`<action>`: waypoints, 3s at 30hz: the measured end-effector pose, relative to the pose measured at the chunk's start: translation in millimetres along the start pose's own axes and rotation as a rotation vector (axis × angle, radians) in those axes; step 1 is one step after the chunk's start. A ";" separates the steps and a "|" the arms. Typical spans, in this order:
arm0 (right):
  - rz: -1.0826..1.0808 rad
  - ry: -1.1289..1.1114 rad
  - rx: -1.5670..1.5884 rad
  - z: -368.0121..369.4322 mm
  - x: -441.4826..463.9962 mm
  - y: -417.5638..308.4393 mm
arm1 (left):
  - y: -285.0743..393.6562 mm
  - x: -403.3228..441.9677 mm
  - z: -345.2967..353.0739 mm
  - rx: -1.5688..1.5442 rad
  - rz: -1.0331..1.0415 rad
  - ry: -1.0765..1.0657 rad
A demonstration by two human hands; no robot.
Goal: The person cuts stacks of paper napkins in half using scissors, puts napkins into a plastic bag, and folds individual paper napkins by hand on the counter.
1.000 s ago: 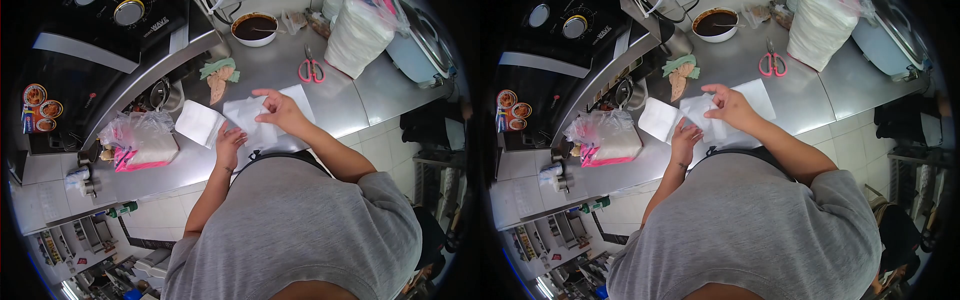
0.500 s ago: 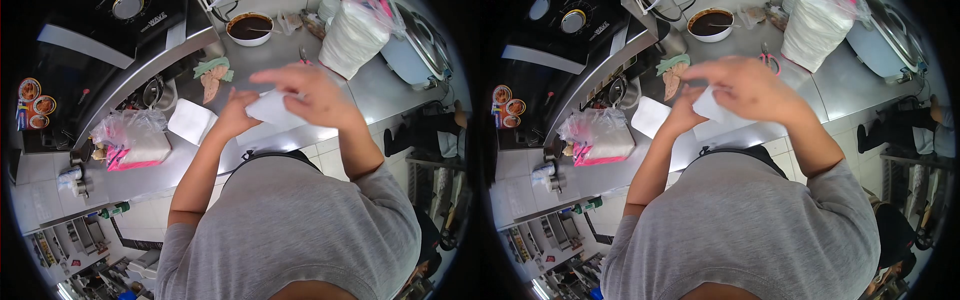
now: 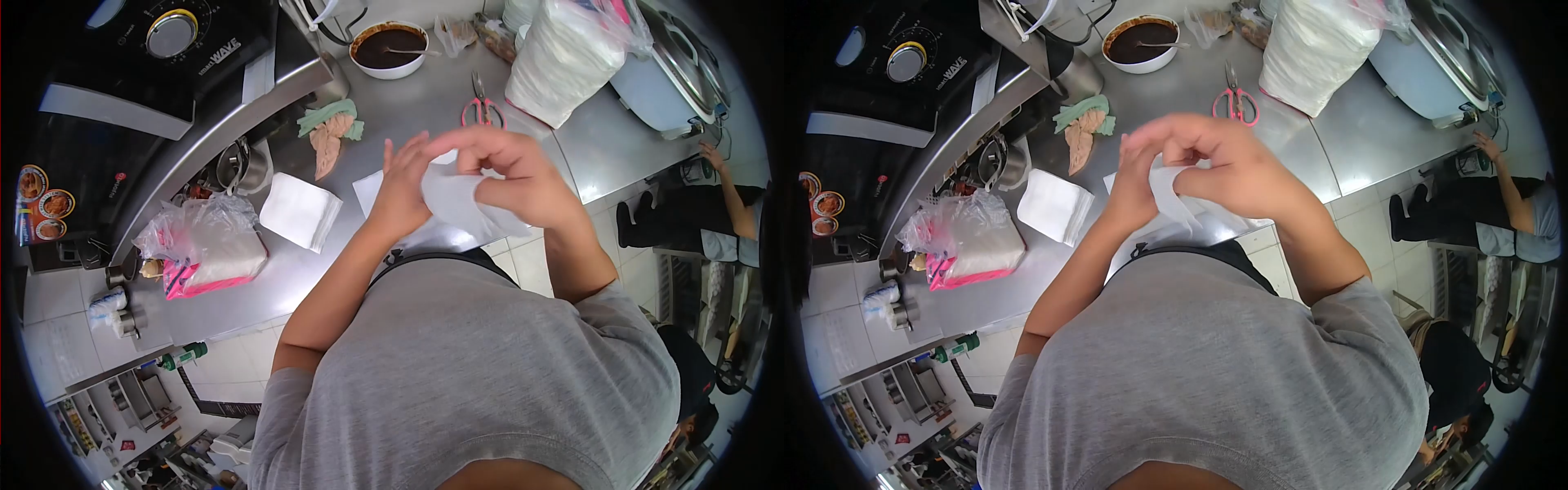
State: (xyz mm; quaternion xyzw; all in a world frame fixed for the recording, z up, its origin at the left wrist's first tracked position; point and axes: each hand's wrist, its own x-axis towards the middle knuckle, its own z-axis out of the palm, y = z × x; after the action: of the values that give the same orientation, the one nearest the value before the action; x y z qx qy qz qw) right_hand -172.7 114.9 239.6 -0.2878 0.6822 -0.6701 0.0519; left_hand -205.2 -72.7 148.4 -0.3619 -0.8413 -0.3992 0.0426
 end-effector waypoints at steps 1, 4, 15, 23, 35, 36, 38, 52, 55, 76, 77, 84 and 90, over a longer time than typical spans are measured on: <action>0.029 0.061 0.092 -5.2 0.2 -5.8 | -27.8 -6.0 6.7 0.020 -0.004 -0.063; 0.148 0.273 0.273 -33.9 -6.2 -7.8 | -57.2 -21.6 -7.6 -0.510 -0.537 -0.154; 0.654 0.338 -0.469 -49.6 -71.3 243.9 | -149.6 -112.5 39.8 -0.633 -0.936 0.285; 0.683 0.393 -0.638 -41.2 -65.6 237.2 | -161.5 -111.0 46.1 -0.319 -0.916 0.311; 0.347 0.421 -1.090 -18.1 -52.9 211.7 | -117.2 -97.6 14.3 0.448 -0.521 0.318; 0.244 0.329 -1.105 -11.0 -49.5 204.2 | -115.1 -100.6 4.1 0.490 -0.567 0.283; 0.122 0.118 -1.106 12.9 -46.2 202.4 | -113.0 -107.7 -20.3 0.579 -0.654 0.207; 0.138 -0.212 -1.034 63.0 -47.0 231.7 | -138.5 -149.9 -62.0 0.520 -0.613 0.182; 0.136 -0.210 -1.031 63.1 -47.8 231.1 | -151.5 -160.9 -62.0 0.484 -0.636 0.209; 0.182 -0.173 -0.972 68.3 -44.5 220.6 | -186.5 -194.6 -95.7 -0.137 -0.949 0.373; 0.195 -0.145 -0.953 70.3 -39.3 215.7 | -183.9 -192.1 -96.1 -0.259 -0.918 0.468; 0.159 -0.112 -0.228 76.0 18.4 119.9 | -66.4 -110.9 -123.2 -1.455 -0.769 0.634; 0.129 -0.172 -0.148 79.5 18.8 84.1 | -66.8 -110.6 -128.5 -1.887 -0.592 0.627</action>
State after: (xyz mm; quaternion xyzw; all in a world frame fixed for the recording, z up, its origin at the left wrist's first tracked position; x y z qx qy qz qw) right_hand -179.1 30.6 158.4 -0.3030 0.7398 -0.5861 0.1319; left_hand -194.8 -254.7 152.7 0.0932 -0.1930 -0.9666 -0.1407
